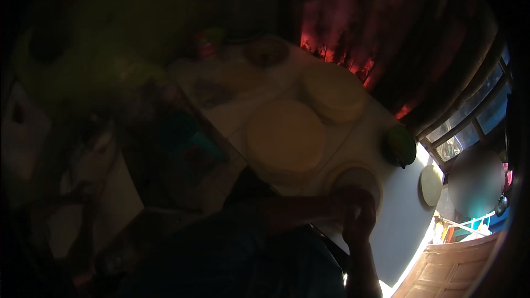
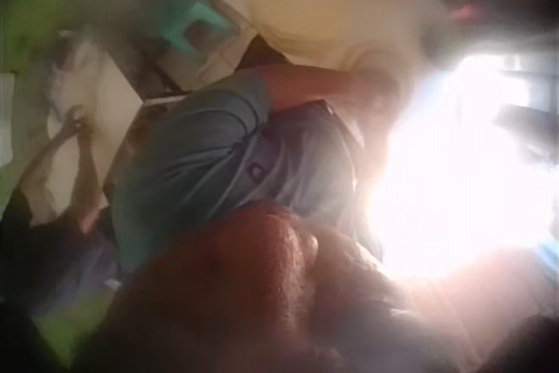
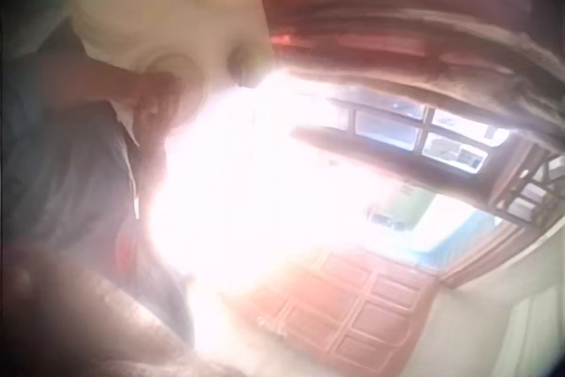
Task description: The person prepares pieces of dough by using a small blue utility knife to trim circular shapes around a template on a table.
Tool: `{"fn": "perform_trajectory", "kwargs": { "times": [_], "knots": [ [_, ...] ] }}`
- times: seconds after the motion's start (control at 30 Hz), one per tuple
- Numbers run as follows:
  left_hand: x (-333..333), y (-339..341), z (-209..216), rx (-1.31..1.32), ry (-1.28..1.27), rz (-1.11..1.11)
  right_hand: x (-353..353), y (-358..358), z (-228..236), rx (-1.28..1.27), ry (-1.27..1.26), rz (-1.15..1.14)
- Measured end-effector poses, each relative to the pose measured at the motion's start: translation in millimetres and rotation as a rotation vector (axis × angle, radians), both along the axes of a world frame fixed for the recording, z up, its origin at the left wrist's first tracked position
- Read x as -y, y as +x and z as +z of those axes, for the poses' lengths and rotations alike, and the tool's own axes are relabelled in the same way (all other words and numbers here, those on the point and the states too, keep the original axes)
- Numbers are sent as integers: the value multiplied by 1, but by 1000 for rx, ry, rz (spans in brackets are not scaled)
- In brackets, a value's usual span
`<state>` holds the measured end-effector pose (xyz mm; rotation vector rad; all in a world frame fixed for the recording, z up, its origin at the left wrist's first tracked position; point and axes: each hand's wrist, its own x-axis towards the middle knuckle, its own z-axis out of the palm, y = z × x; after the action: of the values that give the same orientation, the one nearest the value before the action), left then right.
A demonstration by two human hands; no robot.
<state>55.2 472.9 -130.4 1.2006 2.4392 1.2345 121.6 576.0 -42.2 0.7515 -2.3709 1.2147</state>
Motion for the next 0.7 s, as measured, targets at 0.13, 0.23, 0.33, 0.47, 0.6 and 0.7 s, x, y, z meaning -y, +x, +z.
{"fn": "perform_trajectory", "kwargs": {
  "times": [0.13, 0.23, 0.33, 0.47, 0.6, 0.7],
  "knots": [
    [1, -2, 8, -92, -323, 9, 23, 5, -2, 64, -45, 75],
    [-5, -1, 13, -100, -398, 8, 28, 19, -16, 40, -36, 89],
    [-5, 4, 17, -90, -440, 22, 39, 34, -13, 1, -31, 135],
    [-17, -4, -21, -137, -404, 35, 41, 39, 2, 24, -67, 155],
    [-20, -11, -28, -241, -391, 31, 35, 48, -7, 18, -113, 40],
    [-26, -16, -43, -234, -384, 50, 30, 47, -8, 65, -120, 11]
  ]
}}
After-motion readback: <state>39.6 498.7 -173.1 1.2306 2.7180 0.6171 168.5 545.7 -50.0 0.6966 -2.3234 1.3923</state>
